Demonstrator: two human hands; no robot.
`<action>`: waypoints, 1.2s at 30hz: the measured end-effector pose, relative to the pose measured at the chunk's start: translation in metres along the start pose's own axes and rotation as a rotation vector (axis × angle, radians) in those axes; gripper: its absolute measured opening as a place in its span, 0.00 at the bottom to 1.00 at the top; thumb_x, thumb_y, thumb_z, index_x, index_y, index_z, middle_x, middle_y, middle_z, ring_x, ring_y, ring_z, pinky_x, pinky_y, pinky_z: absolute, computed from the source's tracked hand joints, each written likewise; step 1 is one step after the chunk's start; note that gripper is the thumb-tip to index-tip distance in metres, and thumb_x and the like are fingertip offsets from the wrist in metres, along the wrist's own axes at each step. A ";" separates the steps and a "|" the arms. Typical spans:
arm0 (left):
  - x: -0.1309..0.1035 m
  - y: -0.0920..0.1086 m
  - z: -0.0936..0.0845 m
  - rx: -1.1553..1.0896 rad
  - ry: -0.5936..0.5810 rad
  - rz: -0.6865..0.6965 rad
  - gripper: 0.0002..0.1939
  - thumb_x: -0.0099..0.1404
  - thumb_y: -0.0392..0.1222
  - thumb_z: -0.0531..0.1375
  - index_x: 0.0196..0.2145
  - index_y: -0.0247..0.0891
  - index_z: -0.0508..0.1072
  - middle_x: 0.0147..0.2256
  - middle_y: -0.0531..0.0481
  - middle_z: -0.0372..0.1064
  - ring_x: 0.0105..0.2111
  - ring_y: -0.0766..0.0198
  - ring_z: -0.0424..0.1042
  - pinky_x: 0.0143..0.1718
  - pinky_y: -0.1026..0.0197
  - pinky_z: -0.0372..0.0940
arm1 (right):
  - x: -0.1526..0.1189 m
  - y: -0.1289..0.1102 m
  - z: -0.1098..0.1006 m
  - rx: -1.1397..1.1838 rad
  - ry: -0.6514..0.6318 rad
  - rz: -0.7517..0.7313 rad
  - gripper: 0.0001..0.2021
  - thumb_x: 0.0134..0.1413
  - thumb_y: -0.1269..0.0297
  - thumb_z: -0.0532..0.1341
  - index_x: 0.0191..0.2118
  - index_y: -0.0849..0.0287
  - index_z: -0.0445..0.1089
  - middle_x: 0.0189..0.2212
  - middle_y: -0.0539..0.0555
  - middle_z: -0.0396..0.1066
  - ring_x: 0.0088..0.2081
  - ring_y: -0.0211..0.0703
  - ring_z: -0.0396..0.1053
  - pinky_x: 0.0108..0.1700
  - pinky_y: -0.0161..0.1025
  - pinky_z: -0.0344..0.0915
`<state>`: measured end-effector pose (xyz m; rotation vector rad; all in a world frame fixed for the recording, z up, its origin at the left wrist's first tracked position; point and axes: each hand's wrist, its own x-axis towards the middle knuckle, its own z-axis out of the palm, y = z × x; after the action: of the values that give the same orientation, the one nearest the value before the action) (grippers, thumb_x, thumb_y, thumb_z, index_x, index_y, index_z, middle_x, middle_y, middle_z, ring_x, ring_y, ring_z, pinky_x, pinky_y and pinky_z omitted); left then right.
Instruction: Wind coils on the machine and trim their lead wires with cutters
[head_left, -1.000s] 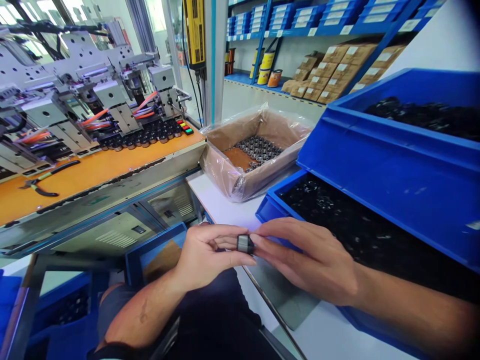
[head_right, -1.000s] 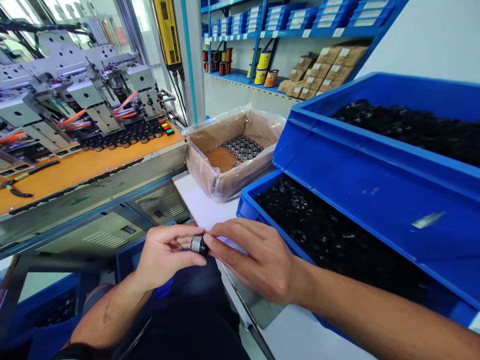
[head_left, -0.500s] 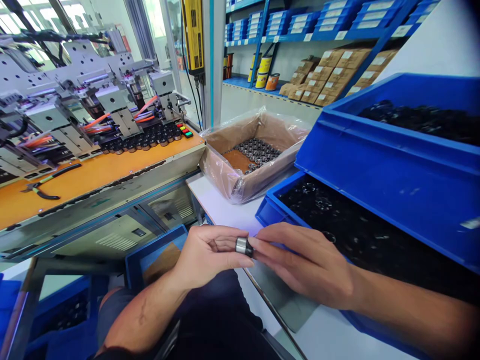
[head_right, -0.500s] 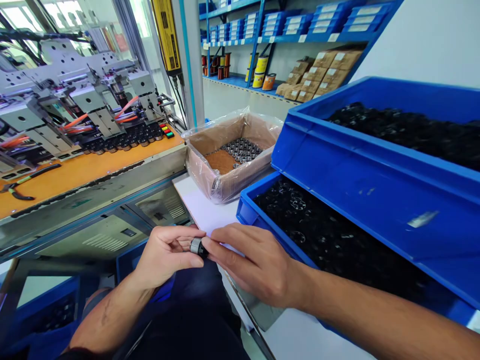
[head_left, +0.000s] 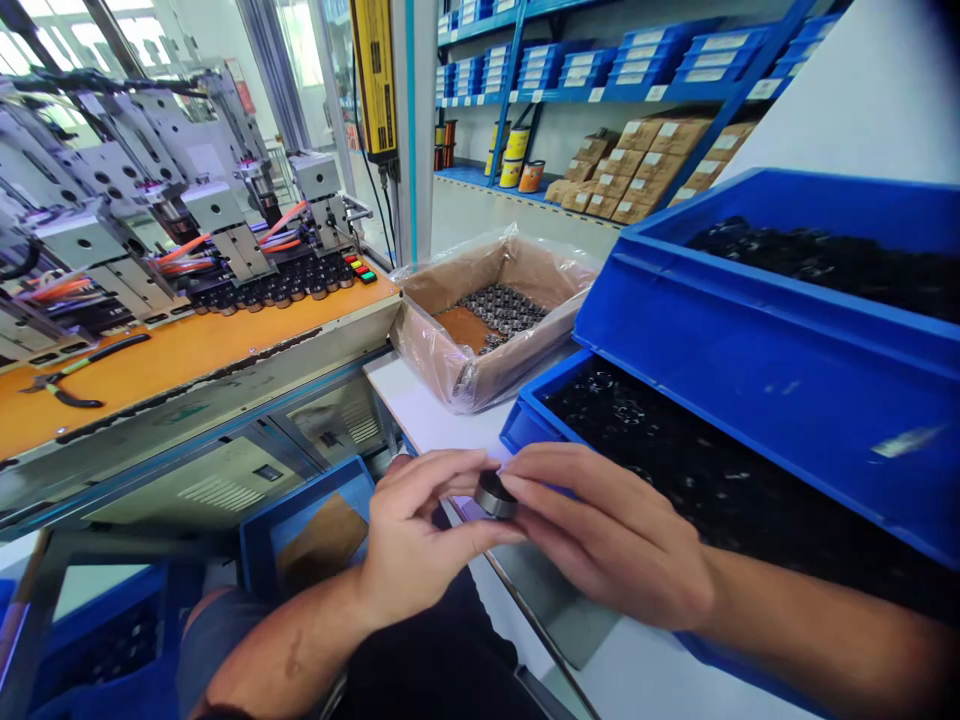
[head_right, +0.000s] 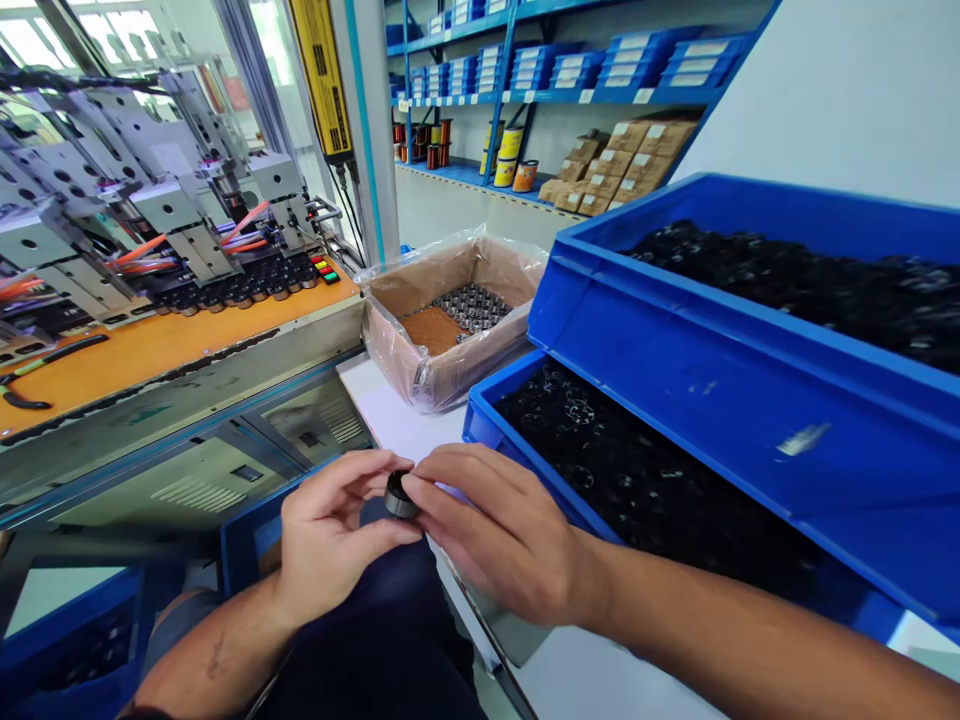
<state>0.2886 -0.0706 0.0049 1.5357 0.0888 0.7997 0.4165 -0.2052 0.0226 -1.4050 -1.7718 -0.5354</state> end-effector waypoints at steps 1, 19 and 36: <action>0.003 0.003 -0.005 0.136 -0.047 0.115 0.24 0.48 0.33 0.74 0.44 0.41 0.80 0.40 0.46 0.81 0.38 0.61 0.79 0.42 0.63 0.74 | 0.000 -0.001 0.000 0.029 0.005 0.022 0.14 0.57 0.78 0.61 0.49 0.67 0.67 0.40 0.61 0.72 0.44 0.46 0.73 0.45 0.43 0.76; -0.002 -0.021 -0.003 -0.559 -0.264 -0.379 0.21 0.66 0.50 0.62 0.54 0.42 0.72 0.37 0.45 0.78 0.37 0.62 0.77 0.42 0.60 0.69 | 0.007 0.004 0.002 0.049 -0.028 0.062 0.12 0.59 0.77 0.61 0.48 0.65 0.66 0.40 0.60 0.70 0.45 0.45 0.69 0.46 0.43 0.74; 0.014 -0.013 -0.026 0.494 -0.160 0.401 0.12 0.63 0.36 0.65 0.45 0.40 0.76 0.38 0.47 0.75 0.37 0.64 0.75 0.38 0.63 0.70 | 0.002 0.006 0.009 0.002 -0.032 0.088 0.08 0.66 0.71 0.55 0.47 0.67 0.67 0.38 0.59 0.72 0.41 0.44 0.70 0.43 0.42 0.72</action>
<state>0.2905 -0.0397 -0.0032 2.1212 -0.1573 1.0144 0.4197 -0.1955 0.0185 -1.4900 -1.7263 -0.4667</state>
